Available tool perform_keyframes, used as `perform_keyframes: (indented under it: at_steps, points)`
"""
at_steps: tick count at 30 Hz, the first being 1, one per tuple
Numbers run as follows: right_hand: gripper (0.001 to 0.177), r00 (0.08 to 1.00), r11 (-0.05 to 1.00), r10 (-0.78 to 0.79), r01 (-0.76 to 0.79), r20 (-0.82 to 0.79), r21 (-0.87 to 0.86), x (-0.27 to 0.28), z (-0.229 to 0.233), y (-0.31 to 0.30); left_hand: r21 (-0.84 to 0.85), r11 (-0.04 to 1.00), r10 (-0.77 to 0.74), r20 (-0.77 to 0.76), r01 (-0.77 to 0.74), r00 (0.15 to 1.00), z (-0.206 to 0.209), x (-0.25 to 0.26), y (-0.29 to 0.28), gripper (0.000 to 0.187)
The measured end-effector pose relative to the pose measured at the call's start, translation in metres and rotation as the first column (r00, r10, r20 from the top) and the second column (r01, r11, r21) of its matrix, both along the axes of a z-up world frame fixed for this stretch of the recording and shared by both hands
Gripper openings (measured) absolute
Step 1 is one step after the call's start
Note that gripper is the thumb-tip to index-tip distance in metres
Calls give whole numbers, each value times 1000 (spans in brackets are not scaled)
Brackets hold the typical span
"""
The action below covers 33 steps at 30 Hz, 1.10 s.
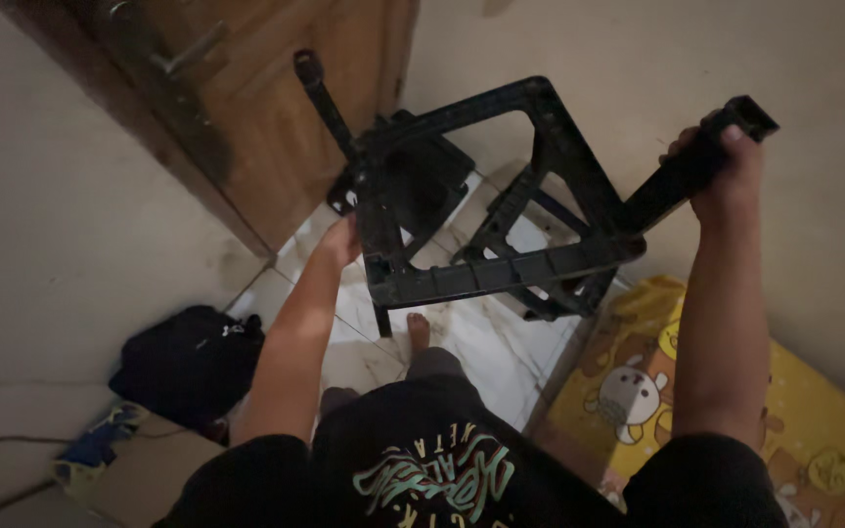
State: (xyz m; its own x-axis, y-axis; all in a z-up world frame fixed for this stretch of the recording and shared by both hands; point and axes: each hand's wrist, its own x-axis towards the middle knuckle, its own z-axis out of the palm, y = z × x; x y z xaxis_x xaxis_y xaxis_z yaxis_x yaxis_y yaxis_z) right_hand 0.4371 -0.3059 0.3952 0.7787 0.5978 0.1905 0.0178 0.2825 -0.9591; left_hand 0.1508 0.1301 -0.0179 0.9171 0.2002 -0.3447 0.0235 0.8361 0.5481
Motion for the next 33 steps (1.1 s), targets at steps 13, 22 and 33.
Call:
perform_keyframes:
  at_steps: [13,22,33]
  points:
    - [40,911,960,-269,228,314,162,-51,15,-81,40,989,-143,9,142,990,167,68,-26,40]
    - [45,837,891,-444,374,319,258,-53,6,-126,338,941,64,-98,-27,993,166,128,-75,37]
    - [48,682,765,-624,633,381,120,-17,-5,-197,173,985,22,-162,7,987,147,187,-141,26]
